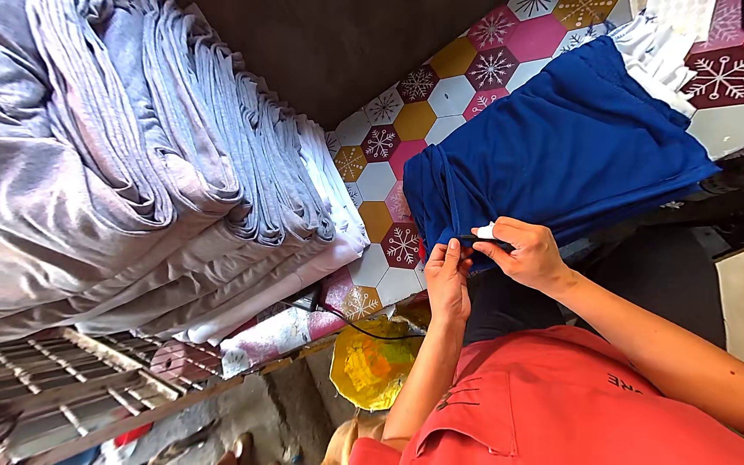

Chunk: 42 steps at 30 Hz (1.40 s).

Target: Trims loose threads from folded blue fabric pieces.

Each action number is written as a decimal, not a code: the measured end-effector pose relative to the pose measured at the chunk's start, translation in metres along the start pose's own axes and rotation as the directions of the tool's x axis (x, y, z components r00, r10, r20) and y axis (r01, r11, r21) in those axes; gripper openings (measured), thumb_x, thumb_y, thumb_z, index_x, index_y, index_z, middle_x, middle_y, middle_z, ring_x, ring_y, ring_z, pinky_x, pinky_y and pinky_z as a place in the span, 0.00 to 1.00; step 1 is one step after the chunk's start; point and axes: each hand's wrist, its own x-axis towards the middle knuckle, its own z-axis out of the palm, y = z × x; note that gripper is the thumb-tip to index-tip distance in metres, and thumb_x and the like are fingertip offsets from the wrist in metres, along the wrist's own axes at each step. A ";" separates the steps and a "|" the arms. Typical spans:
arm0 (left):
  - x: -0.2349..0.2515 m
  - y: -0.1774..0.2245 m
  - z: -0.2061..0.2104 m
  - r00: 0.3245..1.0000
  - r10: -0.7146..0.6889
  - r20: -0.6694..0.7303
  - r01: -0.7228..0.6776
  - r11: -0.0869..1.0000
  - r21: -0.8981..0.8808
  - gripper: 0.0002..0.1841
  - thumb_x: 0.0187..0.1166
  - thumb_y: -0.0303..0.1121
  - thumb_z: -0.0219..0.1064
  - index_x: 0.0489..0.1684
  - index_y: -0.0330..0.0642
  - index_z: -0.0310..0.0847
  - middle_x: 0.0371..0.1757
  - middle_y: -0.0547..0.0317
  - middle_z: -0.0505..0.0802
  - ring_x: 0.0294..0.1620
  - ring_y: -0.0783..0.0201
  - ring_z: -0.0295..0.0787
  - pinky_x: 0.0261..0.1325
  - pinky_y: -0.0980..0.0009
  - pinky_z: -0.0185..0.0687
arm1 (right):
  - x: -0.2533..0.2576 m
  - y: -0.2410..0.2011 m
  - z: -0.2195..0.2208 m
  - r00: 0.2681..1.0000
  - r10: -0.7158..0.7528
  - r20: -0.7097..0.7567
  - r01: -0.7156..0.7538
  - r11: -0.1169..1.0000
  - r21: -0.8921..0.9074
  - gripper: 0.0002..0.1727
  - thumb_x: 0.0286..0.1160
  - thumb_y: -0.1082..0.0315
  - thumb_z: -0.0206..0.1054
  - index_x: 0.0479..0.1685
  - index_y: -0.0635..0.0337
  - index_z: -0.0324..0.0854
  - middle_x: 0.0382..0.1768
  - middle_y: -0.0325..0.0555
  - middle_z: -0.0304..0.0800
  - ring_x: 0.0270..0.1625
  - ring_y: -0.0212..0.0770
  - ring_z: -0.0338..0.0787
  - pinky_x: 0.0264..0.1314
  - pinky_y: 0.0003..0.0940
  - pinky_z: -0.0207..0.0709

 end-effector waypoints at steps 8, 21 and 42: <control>0.003 0.001 -0.002 0.999 0.006 0.045 -0.007 1.000 0.028 0.12 0.90 0.25 0.53 0.34 0.41 0.78 0.31 0.60 0.90 0.33 0.71 0.89 0.45 0.76 0.87 | -0.001 -0.001 0.002 0.998 0.046 0.032 -0.047 0.998 0.029 0.15 0.74 0.59 0.72 0.43 0.64 0.92 0.31 0.46 0.88 0.30 0.39 0.85 0.30 0.36 0.77; -0.001 0.000 0.003 0.999 -0.046 0.028 0.046 0.999 -0.024 0.12 0.92 0.27 0.51 0.36 0.41 0.78 0.30 0.60 0.89 0.32 0.70 0.88 0.46 0.75 0.87 | -0.006 -0.004 0.009 0.998 0.001 -0.064 -0.002 1.000 -0.019 0.13 0.76 0.63 0.71 0.39 0.66 0.91 0.32 0.50 0.91 0.32 0.44 0.90 0.29 0.39 0.81; -0.006 0.009 0.007 0.998 -0.054 -0.027 0.051 0.995 -0.082 0.11 0.93 0.29 0.49 0.42 0.40 0.78 0.35 0.56 0.93 0.36 0.66 0.93 0.47 0.72 0.90 | -0.015 0.008 -0.004 0.994 -0.040 -0.099 0.039 0.999 -0.019 0.17 0.76 0.58 0.72 0.46 0.67 0.91 0.34 0.50 0.89 0.32 0.40 0.86 0.31 0.33 0.78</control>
